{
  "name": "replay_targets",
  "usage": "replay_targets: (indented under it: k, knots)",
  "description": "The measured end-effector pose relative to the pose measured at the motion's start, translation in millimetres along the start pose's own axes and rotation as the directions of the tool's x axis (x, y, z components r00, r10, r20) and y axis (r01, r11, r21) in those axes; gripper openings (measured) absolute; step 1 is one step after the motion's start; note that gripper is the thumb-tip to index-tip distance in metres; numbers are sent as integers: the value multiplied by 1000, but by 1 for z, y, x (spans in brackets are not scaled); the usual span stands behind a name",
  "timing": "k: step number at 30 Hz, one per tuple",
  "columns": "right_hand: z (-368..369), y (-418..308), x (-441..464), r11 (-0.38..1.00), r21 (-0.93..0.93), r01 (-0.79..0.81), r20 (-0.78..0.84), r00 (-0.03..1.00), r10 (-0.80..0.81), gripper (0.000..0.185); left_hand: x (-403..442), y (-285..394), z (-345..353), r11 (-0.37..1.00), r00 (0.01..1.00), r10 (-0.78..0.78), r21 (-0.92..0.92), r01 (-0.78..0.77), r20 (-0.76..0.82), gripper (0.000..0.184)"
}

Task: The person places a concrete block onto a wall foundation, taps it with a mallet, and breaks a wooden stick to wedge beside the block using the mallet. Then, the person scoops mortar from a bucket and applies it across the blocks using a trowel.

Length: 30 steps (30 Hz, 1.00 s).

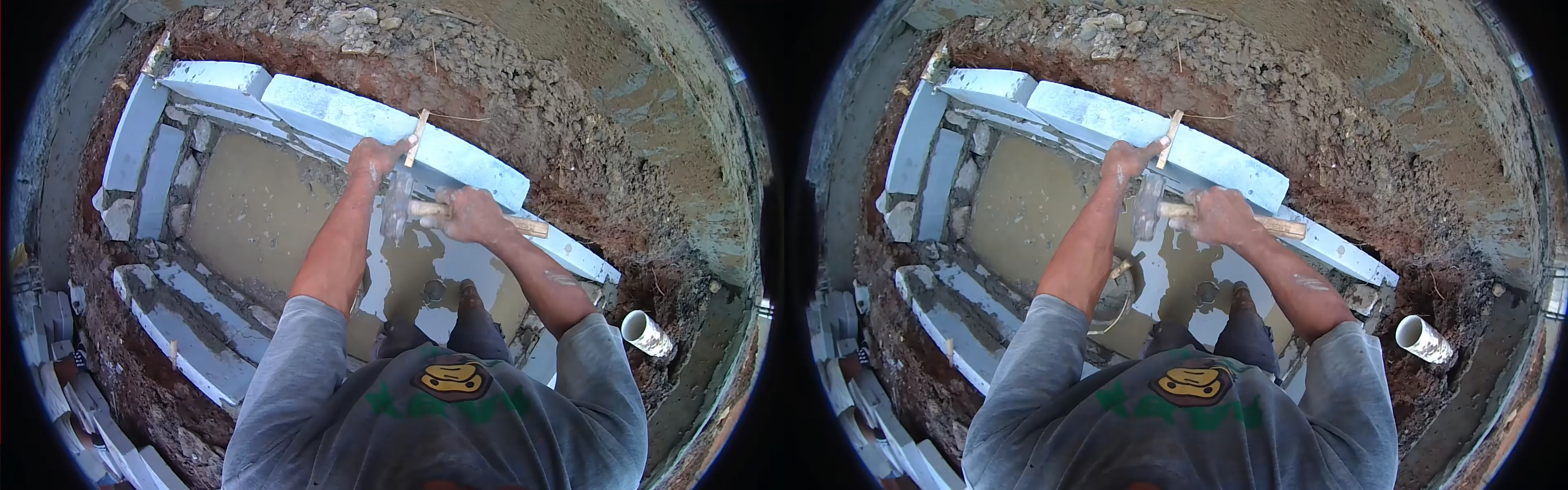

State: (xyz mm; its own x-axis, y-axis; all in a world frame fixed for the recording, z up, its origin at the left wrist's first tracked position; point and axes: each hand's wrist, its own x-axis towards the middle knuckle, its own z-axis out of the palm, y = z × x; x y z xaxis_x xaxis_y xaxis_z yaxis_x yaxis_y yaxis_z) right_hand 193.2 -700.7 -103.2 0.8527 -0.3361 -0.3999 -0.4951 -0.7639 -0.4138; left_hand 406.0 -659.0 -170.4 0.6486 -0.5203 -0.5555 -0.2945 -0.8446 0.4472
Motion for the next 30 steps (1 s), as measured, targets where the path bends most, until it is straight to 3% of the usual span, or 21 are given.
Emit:
replay_targets:
  k: [3,5,6,10,13,15,17,19,22,26,29,30]
  knots:
    - [17,-4,8,997,-76,-12,-145,989,1,42,2,9,-8,1000,1000,9,-6,-9,-28,98]
    - [25,-7,0,998,-53,40,-72,996,-44,42,-2,3,-2,1000,1000,-3,-6,3,-9,99]
    - [29,-10,-8,994,-46,96,-45,994,-98,42,2,0,1,998,993,67,5,-67,-99,99]
    - [27,-19,-32,962,-84,259,178,954,-241,42,3,5,-5,1000,999,-8,-24,9,32,100]
    - [-12,7,0,995,57,-79,46,996,76,43,1,0,0,1000,1000,-6,-27,6,-3,101]
    - [-2,4,9,999,-46,-14,-40,999,12,43,2,4,-1,1000,997,8,7,-8,-78,101]
    - [28,-8,-10,998,-59,22,-45,999,-24,43,-4,-10,9,999,999,-30,-14,30,17,101]
    - [35,-13,-13,995,-60,75,-84,993,-80,43,6,1,-1,1000,1000,-1,-29,1,0,100]
    - [34,-19,-24,980,-38,197,80,978,-194,38,4,5,-6,999,1000,-1,-38,2,19,100]
    - [0,11,7,999,33,-38,-67,997,40,45,10,0,2,999,1000,-14,-32,14,5,100]
    - [23,0,1,999,-21,-37,-201,979,32,45,6,1,-1,1000,1000,-8,-21,8,-4,101]
    - [21,-6,-4,994,43,-105,-82,991,108,46,1,-2,1,1000,1000,-21,-16,21,12,101]
